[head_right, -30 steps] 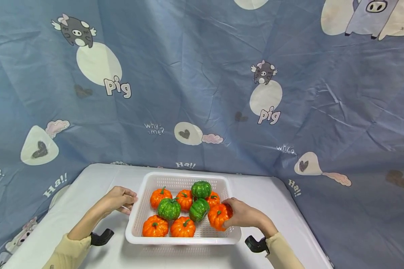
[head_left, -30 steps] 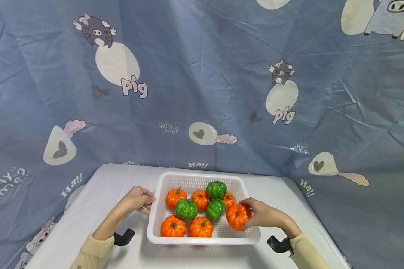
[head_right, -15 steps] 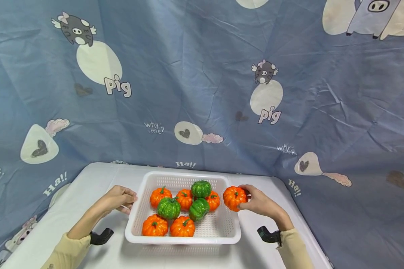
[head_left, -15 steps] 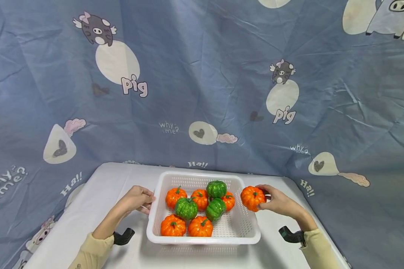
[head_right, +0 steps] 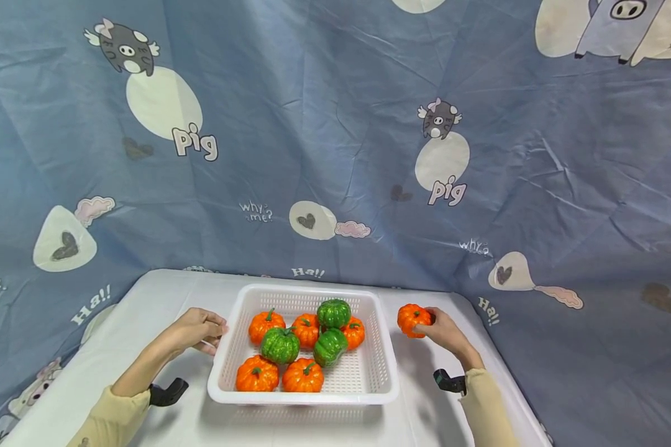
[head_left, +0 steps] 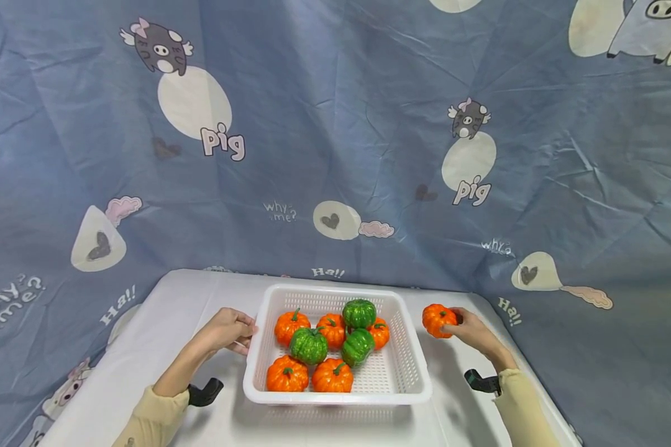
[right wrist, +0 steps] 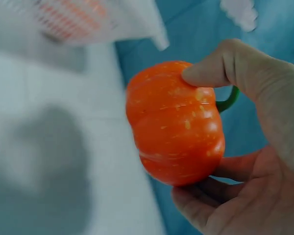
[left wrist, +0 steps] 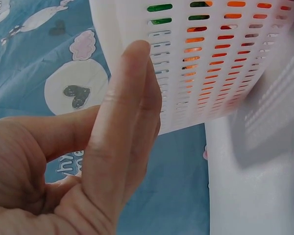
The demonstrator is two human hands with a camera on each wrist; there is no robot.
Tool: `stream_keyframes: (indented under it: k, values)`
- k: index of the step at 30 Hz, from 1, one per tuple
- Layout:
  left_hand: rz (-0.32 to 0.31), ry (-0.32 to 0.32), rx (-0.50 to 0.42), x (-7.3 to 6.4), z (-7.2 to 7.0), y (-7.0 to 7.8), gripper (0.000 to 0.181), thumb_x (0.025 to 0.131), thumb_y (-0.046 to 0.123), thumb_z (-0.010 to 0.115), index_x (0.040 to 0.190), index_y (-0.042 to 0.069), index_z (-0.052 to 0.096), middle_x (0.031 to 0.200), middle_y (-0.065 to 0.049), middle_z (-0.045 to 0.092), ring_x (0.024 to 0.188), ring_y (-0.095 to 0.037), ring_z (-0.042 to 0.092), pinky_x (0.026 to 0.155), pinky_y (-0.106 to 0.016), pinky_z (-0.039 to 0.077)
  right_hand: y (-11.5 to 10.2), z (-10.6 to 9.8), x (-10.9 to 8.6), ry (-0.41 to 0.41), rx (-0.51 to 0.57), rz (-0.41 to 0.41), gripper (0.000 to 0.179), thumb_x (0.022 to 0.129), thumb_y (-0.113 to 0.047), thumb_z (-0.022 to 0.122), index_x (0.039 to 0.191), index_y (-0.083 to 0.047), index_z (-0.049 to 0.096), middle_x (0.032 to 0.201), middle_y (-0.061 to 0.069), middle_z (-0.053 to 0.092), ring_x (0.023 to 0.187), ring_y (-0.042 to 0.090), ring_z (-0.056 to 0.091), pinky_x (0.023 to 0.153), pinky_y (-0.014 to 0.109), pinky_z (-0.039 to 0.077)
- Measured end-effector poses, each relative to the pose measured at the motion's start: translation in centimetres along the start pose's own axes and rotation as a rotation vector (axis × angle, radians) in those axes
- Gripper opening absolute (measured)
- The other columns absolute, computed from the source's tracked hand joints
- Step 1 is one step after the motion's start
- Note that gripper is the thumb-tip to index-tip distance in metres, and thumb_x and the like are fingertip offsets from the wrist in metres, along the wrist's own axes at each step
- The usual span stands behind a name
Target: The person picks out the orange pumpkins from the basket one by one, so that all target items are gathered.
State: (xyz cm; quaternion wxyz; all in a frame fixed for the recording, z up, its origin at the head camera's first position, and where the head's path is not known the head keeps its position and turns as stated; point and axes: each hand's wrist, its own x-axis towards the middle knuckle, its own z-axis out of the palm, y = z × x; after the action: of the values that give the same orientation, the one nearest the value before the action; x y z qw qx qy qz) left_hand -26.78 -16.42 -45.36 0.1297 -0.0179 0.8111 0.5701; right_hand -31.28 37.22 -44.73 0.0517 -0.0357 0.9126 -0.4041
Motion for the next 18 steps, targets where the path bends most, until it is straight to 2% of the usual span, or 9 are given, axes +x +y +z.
stream_keyframes:
  k: [7, 14, 18]
  values:
    - [-0.004, -0.003, -0.009, -0.2, 0.0, 0.1, 0.026, 0.090, 0.004, 0.059, 0.109, -0.014, 0.059, 0.078, -0.014, 0.067, 0.063, -0.017, 0.066, 0.060, -0.034, 0.063, 2.6, 1.5, 1.8, 0.042, -0.011, 0.092, 0.068, 0.082, -0.024, 0.069, 0.133, 0.012, 0.043, 0.124, 0.025, 0.055, 0.108, 0.031, 0.056, 0.091, 0.039, 0.050]
    - [-0.005, -0.002, -0.014, -0.3, 0.0, 0.2, 0.026, 0.090, 0.003, 0.059, 0.110, -0.014, 0.059, 0.079, -0.014, 0.067, 0.063, -0.017, 0.066, 0.061, -0.034, 0.063, 4.2, 2.5, 2.5, 0.091, -0.055, 0.094, 0.074, 0.082, -0.032, 0.068, 0.128, 0.018, 0.042, 0.121, 0.033, 0.053, 0.105, 0.037, 0.055, 0.089, 0.043, 0.051]
    - [-0.003, -0.003, -0.017, -0.3, 0.0, 0.1, 0.026, 0.090, 0.003, 0.060, 0.110, -0.014, 0.059, 0.079, -0.014, 0.067, 0.063, -0.017, 0.066, 0.061, -0.034, 0.063, 4.7, 3.1, 2.5, 0.091, -0.042, 0.134, 0.077, 0.082, -0.031, 0.069, 0.133, 0.017, 0.037, 0.129, 0.036, 0.048, 0.115, 0.043, 0.051, 0.099, 0.052, 0.047]
